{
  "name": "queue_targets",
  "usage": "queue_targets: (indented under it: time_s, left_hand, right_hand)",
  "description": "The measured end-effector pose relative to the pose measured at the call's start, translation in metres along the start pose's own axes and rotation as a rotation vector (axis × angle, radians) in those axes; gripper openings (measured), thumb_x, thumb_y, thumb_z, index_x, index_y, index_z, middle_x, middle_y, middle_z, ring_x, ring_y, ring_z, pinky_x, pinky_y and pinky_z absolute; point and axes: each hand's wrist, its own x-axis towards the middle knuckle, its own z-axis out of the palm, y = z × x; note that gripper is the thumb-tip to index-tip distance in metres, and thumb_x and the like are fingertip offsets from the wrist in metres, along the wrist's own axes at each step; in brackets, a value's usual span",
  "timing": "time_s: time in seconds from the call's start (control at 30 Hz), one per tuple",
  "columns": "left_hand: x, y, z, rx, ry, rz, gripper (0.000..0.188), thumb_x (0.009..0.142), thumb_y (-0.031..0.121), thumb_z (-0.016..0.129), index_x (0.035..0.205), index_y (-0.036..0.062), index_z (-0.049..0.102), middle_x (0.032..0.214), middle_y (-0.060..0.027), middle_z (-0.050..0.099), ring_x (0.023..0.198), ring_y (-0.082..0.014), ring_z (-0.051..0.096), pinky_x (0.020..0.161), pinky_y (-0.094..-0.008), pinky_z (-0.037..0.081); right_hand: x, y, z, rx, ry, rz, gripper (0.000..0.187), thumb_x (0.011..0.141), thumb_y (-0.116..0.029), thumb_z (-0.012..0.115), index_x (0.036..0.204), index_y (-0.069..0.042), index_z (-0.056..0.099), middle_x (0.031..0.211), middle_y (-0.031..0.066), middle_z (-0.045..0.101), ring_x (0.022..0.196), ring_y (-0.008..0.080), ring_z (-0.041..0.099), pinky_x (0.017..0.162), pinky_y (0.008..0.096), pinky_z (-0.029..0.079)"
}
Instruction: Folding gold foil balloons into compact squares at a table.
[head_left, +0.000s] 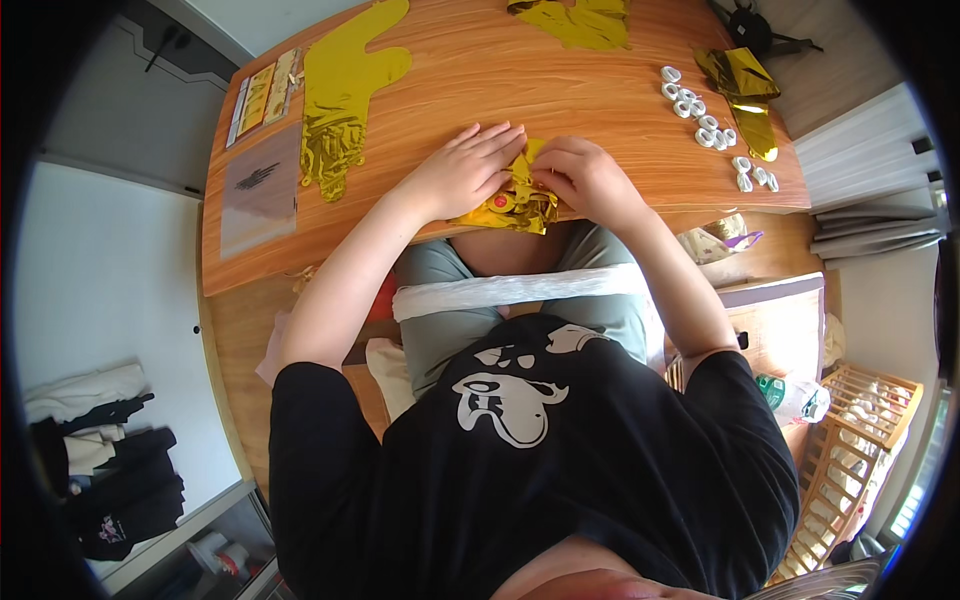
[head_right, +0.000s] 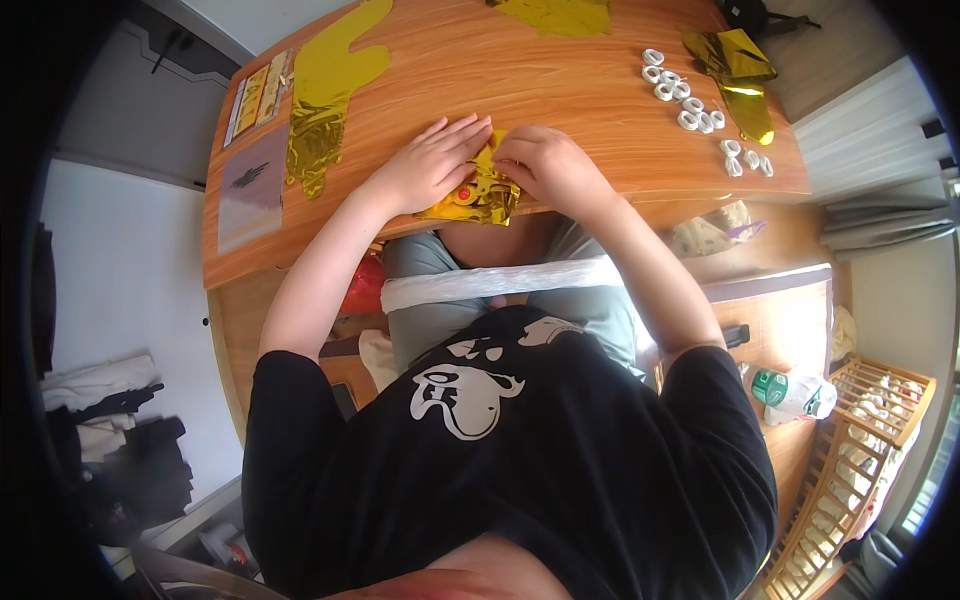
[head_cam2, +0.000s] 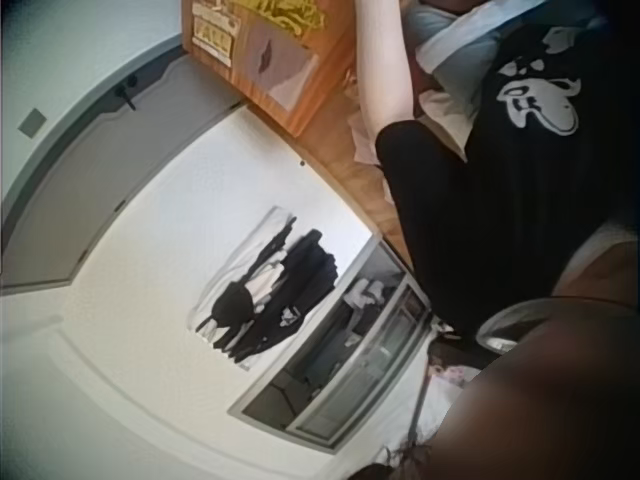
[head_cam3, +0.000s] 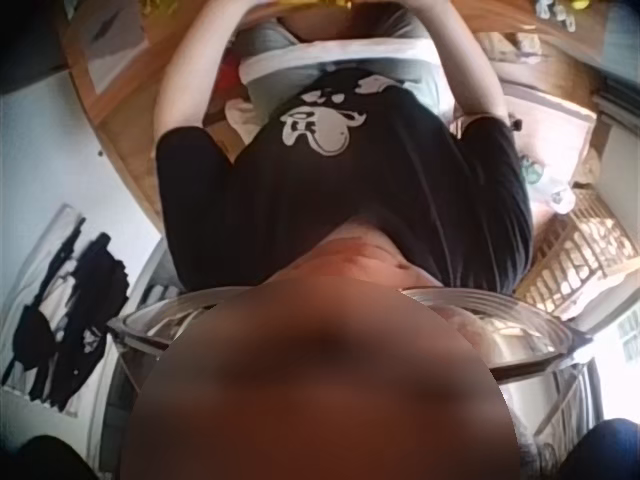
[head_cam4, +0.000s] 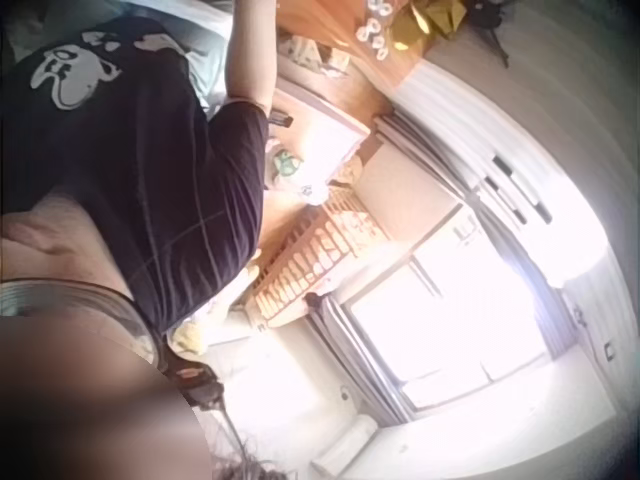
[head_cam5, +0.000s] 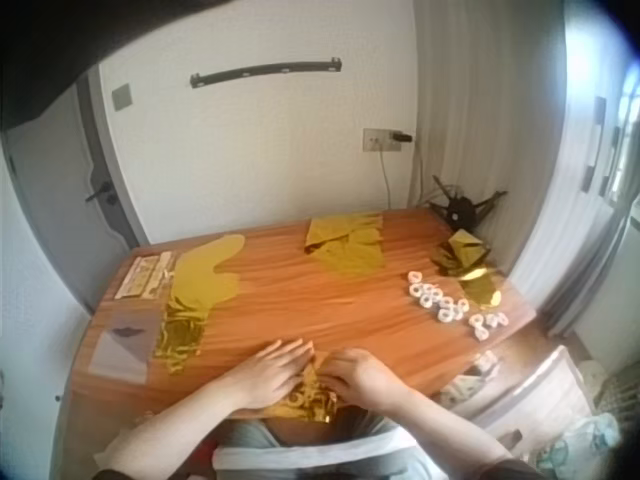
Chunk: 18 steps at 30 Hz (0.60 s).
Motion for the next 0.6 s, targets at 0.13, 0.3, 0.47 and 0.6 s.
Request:
queue_targets:
  time_s: [0.13, 0.3, 0.47, 0.6]
  left_hand:
    - [-0.003, 0.002, 0.001, 0.063, 0.051, -0.02, 0.056, 0.108, 0.029, 0.05, 0.16, 0.0118, 0.037, 0.164, -0.0111, 0.039, 0.153, -0.0288, 0.035, 0.126, -0.0497, 0.027]
    - [-0.002, 0.005, 0.004, 0.092, 0.072, -0.021, 0.054, 0.109, 0.031, 0.048, 0.158, 0.0095, 0.039, 0.163, -0.0116, 0.041, 0.152, -0.0294, 0.037, 0.125, -0.0501, 0.028]
    - [-0.002, 0.005, 0.004, 0.126, 0.079, -0.011, 0.053, 0.109, 0.031, 0.047, 0.156, 0.0079, 0.041, 0.162, -0.012, 0.042, 0.151, -0.0295, 0.038, 0.125, -0.0504, 0.029]
    - [-0.001, 0.005, 0.003, 0.133, 0.07, -0.008, 0.054, 0.109, 0.031, 0.048, 0.157, 0.0075, 0.04, 0.163, -0.0119, 0.042, 0.151, -0.0291, 0.038, 0.125, -0.0505, 0.029]
  right_hand:
    - [-0.011, -0.035, -0.007, -0.031, 0.027, 0.331, 0.017, 0.087, -0.009, 0.077, 0.099, 0.001, 0.071, 0.095, 0.0147, 0.069, 0.093, 0.0306, 0.069, 0.086, 0.0382, 0.055]
    - [-0.019, -0.055, 0.003, 0.171, 0.108, 0.438, 0.02, 0.085, -0.014, 0.078, 0.097, 0.0, 0.071, 0.086, 0.0132, 0.069, 0.082, 0.0281, 0.068, 0.075, 0.0359, 0.056]
    - [-0.022, -0.063, 0.019, -0.075, 0.214, 0.56, 0.014, 0.082, -0.009, 0.075, 0.094, -0.004, 0.072, 0.094, 0.0109, 0.07, 0.082, 0.0289, 0.068, 0.074, 0.038, 0.056]
    - [-0.03, -0.069, 0.034, -0.372, 0.278, 0.376, 0.013, 0.08, -0.007, 0.073, 0.093, -0.006, 0.073, 0.096, 0.0095, 0.069, 0.086, 0.0291, 0.067, 0.077, 0.0393, 0.055]
